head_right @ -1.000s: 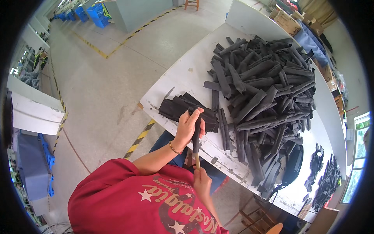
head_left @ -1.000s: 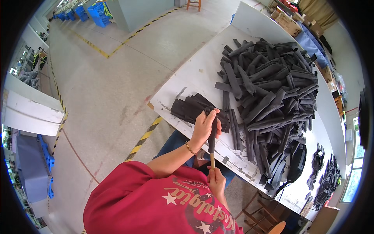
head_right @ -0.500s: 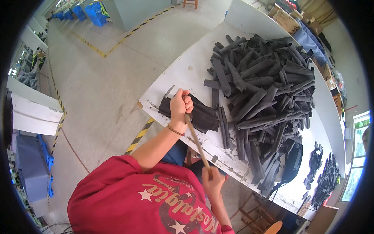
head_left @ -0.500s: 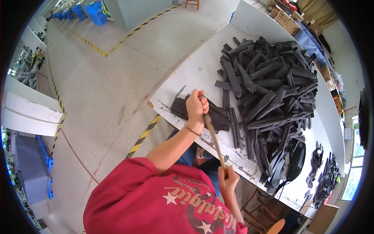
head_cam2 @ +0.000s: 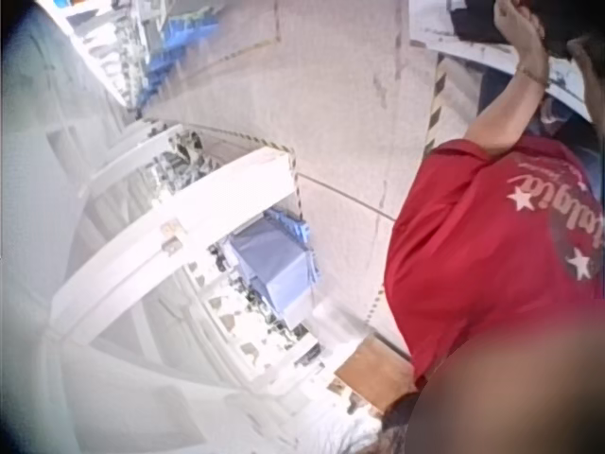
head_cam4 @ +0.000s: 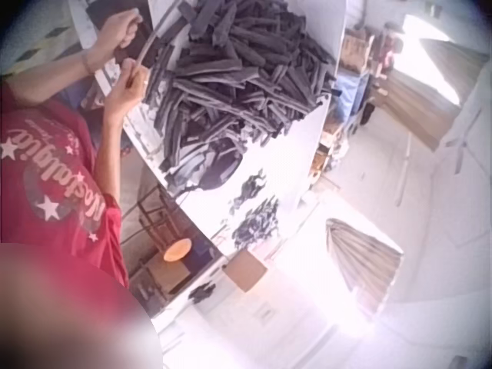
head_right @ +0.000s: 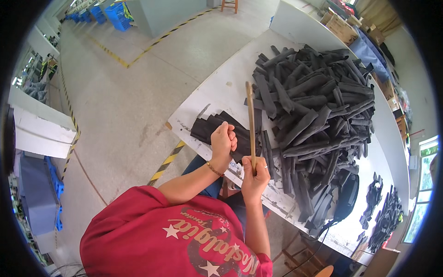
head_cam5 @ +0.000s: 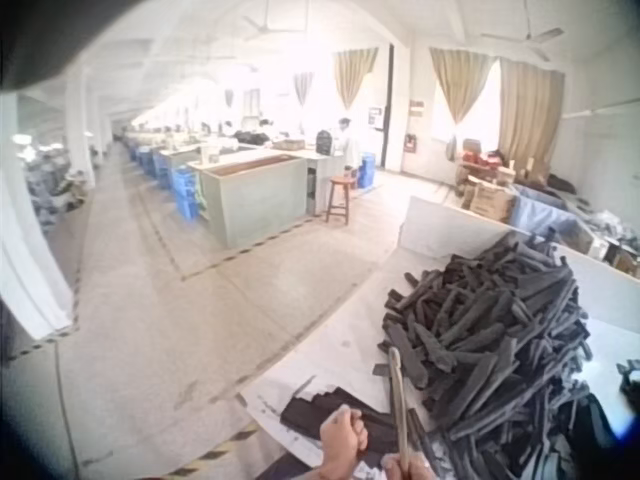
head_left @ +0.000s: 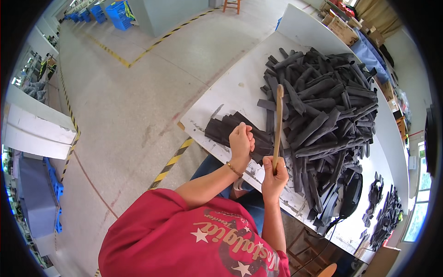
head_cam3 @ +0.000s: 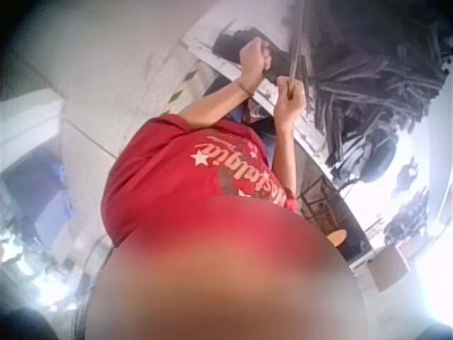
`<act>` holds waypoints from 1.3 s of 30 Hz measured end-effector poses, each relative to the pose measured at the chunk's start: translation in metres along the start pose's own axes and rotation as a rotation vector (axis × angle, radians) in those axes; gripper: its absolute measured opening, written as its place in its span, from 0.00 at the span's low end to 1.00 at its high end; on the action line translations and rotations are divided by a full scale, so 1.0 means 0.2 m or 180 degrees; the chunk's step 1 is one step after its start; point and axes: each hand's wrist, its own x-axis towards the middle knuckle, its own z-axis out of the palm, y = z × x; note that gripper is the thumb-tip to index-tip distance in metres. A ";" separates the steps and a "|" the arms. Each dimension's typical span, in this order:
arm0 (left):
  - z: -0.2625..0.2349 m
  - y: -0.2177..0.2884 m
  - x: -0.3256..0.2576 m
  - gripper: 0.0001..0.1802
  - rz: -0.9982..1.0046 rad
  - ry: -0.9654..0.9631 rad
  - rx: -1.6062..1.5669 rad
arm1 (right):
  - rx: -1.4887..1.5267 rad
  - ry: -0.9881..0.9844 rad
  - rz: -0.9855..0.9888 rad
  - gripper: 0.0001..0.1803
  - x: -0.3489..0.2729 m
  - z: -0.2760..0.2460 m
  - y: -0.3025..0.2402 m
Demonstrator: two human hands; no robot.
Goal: Using a wooden stick to separate and sort black rubber strips on a workbench in a factory setting.
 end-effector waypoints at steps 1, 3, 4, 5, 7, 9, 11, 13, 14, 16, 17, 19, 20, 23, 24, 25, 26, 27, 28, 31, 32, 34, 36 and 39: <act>-0.04 -0.01 0.02 0.17 -0.0046 -0.0275 0.0183 | -0.0086 -0.0039 -0.0091 0.07 0.01 -0.01 0.01; -0.09 -0.01 0.04 0.18 -0.0100 -0.0552 0.0369 | 0.0011 -0.0036 0.0238 0.08 0.01 -0.03 0.05; -0.10 0.01 0.04 0.19 0.0352 -0.1276 0.1361 | 0.0108 -0.0036 0.0571 0.08 0.02 -0.05 0.06; -0.11 0.03 0.05 0.22 0.0813 -0.1992 0.2354 | 0.0106 -0.0034 0.0575 0.08 0.04 -0.07 0.07; -0.04 0.19 -0.04 0.27 0.1549 -0.3498 0.3186 | -0.0343 -0.0238 -0.0291 0.04 0.07 -0.11 0.08; 0.03 0.22 -0.12 0.27 0.0353 -0.4008 0.3078 | -0.0453 -0.0282 -0.0409 0.04 0.10 -0.14 0.07; 0.04 0.17 -0.16 0.21 0.0576 -0.3987 0.2643 | -0.0596 -0.0171 -0.0593 0.06 0.13 -0.14 0.04; 0.05 0.14 -0.22 0.16 -0.0851 -0.3520 0.2299 | -0.0781 -0.0110 -0.0572 0.06 0.14 -0.15 0.04; 0.06 0.12 -0.26 0.15 -0.0531 -0.3346 0.2284 | -0.0749 0.0048 -0.0612 0.04 0.15 -0.14 0.05; 0.04 0.08 -0.28 0.15 -0.0310 -0.3256 0.2447 | -0.0987 0.0473 -0.0920 0.02 0.17 -0.14 0.03; 0.02 0.06 -0.30 0.15 -0.0077 -0.3164 0.2601 | -0.0748 0.0565 -0.0637 0.06 0.19 -0.16 0.00; 0.00 0.03 -0.35 0.16 0.0203 -0.3224 0.2621 | -0.0441 0.0823 -0.0655 0.08 0.24 -0.17 -0.04; -0.02 0.04 -0.39 0.17 0.0003 -0.3152 0.2408 | -0.0432 0.0831 -0.0658 0.08 0.26 -0.17 -0.05; -0.06 0.00 -0.48 0.18 -0.0205 -0.3048 0.2065 | -0.0502 0.1048 -0.1032 0.08 0.32 -0.17 -0.06; -0.08 0.00 -0.49 0.18 -0.0206 -0.3082 0.2106 | -0.0441 0.1194 -0.1084 0.08 0.35 -0.16 -0.05; -0.10 -0.01 -0.51 0.17 -0.0207 -0.3115 0.2145 | -0.0381 0.1339 -0.1135 0.09 0.38 -0.17 -0.04; -0.14 -0.02 -0.51 0.16 -0.0312 -0.3183 0.2368 | -0.0542 0.1539 -0.1194 0.10 0.42 -0.18 -0.03; -0.20 -0.04 -0.53 0.16 -0.0302 -0.3174 0.2374 | -0.0495 0.1502 -0.0823 0.10 0.44 -0.21 -0.03; -0.26 -0.06 -0.55 0.17 -0.0433 -0.3355 0.2443 | -0.0392 0.1473 -0.0846 0.11 0.47 -0.22 0.00; -0.46 -0.09 -0.54 0.18 -0.0807 -0.3654 0.2778 | 0.0201 0.1443 -0.0054 0.12 0.54 -0.31 0.01; -0.49 -0.10 -0.53 0.19 -0.1048 -0.3770 0.3053 | 0.0388 0.1144 -0.0174 0.12 0.56 -0.37 0.04; -0.33 0.06 -0.51 0.19 -0.0156 -0.2630 0.2854 | 0.0374 0.0791 0.0025 0.12 0.51 -0.36 -0.01; -0.15 0.15 -0.39 0.12 0.1075 -0.2177 0.2002 | 0.0534 0.0234 0.0427 0.12 0.46 -0.34 -0.07; 0.12 0.19 -0.24 0.08 0.2306 -0.2127 0.1890 | 0.0855 -0.0029 0.0648 0.12 0.40 -0.27 -0.06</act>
